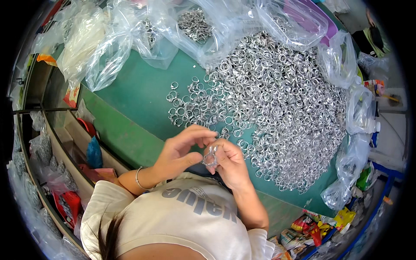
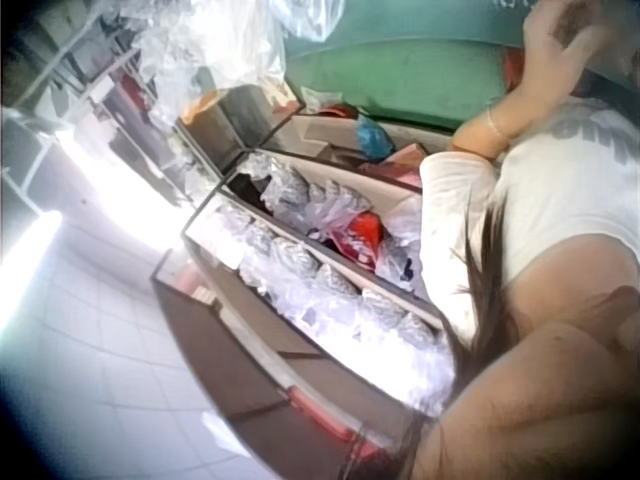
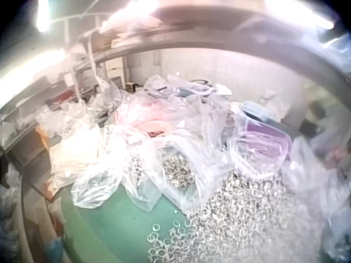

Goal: The person picks up small metal rings and clasps from a large pile on a green workbench, groups them together, and place them into plastic bags.

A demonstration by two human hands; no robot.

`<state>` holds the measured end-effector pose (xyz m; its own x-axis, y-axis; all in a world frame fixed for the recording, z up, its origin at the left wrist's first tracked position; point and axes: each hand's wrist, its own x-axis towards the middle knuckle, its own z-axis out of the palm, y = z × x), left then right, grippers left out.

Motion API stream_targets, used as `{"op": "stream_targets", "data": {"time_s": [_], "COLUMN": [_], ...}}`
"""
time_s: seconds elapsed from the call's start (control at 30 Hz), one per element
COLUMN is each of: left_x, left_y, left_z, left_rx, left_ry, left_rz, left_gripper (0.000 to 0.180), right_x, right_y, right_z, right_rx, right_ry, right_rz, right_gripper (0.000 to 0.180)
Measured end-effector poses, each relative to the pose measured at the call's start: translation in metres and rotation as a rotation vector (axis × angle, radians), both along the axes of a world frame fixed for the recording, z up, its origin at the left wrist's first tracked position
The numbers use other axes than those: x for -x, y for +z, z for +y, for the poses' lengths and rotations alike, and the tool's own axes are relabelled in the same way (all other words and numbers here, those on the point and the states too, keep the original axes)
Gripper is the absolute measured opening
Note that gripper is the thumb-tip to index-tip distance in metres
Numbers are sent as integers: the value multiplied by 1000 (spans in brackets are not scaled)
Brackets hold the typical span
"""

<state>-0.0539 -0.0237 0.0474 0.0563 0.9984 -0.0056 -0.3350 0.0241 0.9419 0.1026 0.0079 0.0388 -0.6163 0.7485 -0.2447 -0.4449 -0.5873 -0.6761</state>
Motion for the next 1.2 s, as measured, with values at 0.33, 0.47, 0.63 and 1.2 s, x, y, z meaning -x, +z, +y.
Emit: {"op": "stream_targets", "data": {"time_s": [0.33,0.47,0.63,1.2], "left_x": [-6,-8,-5,4], "left_y": [-8,4,7,17], "left_z": [0,0,0,-2], "left_rx": [5,244,227,-272], "left_ry": [136,202,210,204], "left_rz": [64,-139,-89,384], "left_gripper": [19,14,16,17], "right_x": [7,6,9,-2], "right_y": [18,39,42,28], "right_z": [-5,-12,-8,-8], "right_rx": [-12,-232,-792,-565], "right_ry": [123,108,-277,-200], "right_rz": [-410,-678,-805,-481], "right_gripper": [17,12,24,10]}}
